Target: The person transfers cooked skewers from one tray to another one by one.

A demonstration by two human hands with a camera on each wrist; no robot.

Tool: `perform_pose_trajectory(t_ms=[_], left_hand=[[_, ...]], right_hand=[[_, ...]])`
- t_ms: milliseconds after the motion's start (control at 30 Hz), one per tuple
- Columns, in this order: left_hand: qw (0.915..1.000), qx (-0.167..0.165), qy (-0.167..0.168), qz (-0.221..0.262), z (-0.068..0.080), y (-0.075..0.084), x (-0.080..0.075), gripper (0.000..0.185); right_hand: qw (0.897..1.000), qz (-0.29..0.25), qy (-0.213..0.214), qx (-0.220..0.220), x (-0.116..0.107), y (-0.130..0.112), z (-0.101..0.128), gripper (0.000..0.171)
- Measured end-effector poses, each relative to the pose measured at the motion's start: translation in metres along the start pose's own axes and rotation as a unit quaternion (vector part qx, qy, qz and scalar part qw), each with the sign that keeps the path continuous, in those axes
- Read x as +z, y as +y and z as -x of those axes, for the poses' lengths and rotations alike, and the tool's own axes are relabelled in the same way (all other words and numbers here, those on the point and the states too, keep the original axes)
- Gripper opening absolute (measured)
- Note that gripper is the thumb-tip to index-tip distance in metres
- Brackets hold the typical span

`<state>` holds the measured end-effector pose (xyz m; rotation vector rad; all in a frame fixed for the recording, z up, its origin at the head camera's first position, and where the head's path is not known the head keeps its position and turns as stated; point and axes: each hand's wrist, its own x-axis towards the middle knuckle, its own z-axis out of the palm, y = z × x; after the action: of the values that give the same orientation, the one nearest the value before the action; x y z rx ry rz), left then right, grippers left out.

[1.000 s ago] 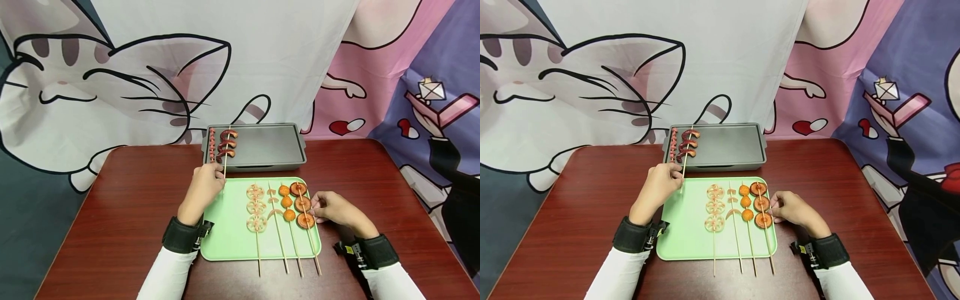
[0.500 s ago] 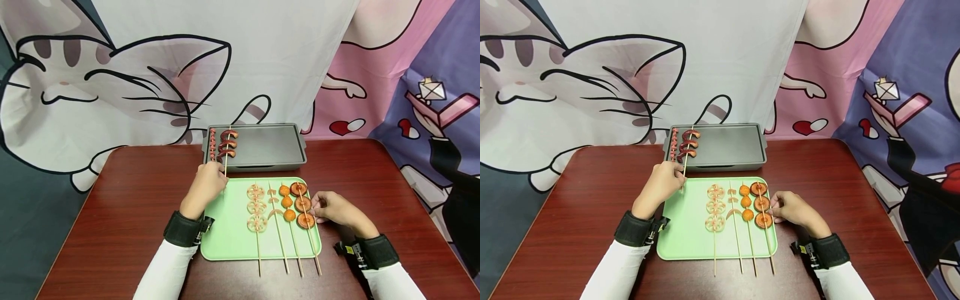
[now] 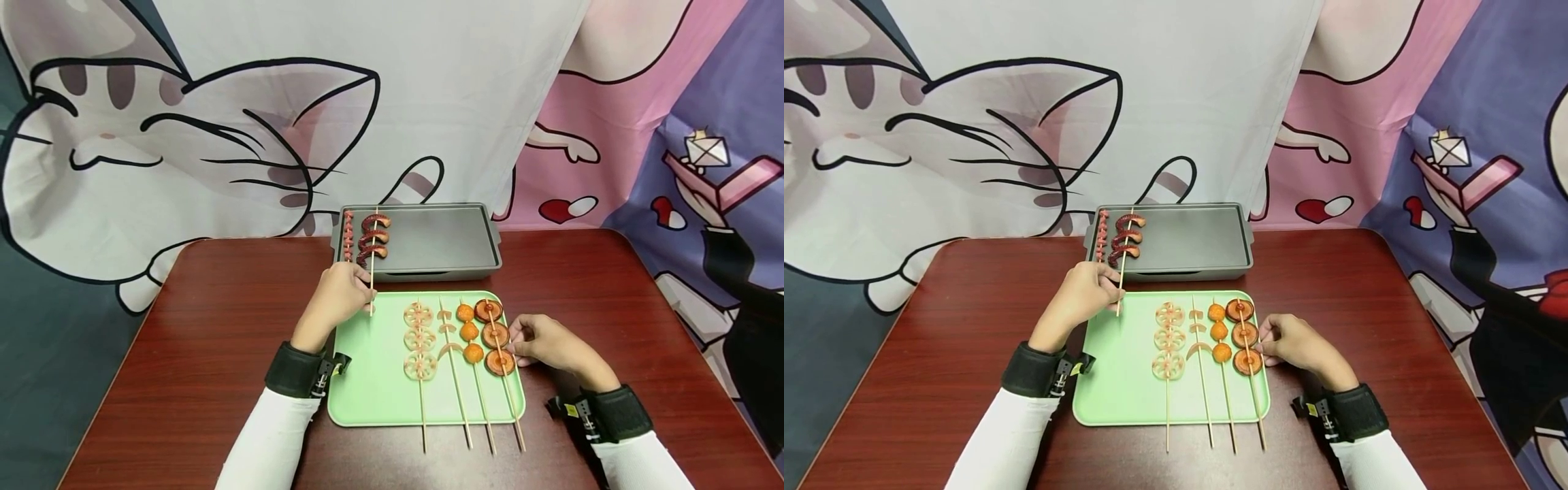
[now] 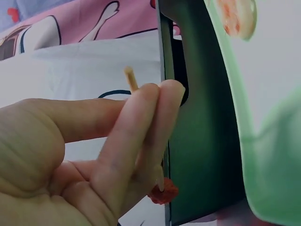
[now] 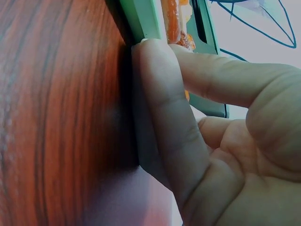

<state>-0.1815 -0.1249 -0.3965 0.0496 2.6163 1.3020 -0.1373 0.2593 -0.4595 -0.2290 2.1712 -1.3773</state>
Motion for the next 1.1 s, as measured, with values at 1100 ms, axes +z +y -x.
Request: perform_pose_trajectory(t_ms=[1100], left_hand=[[0.9327,-0.006,-0.082,0.351,0.014,-0.008,0.003,0.048]], right_hand=[[1.000,0.001,-0.004,-0.008,0.000,-0.003,0.001,0.015]])
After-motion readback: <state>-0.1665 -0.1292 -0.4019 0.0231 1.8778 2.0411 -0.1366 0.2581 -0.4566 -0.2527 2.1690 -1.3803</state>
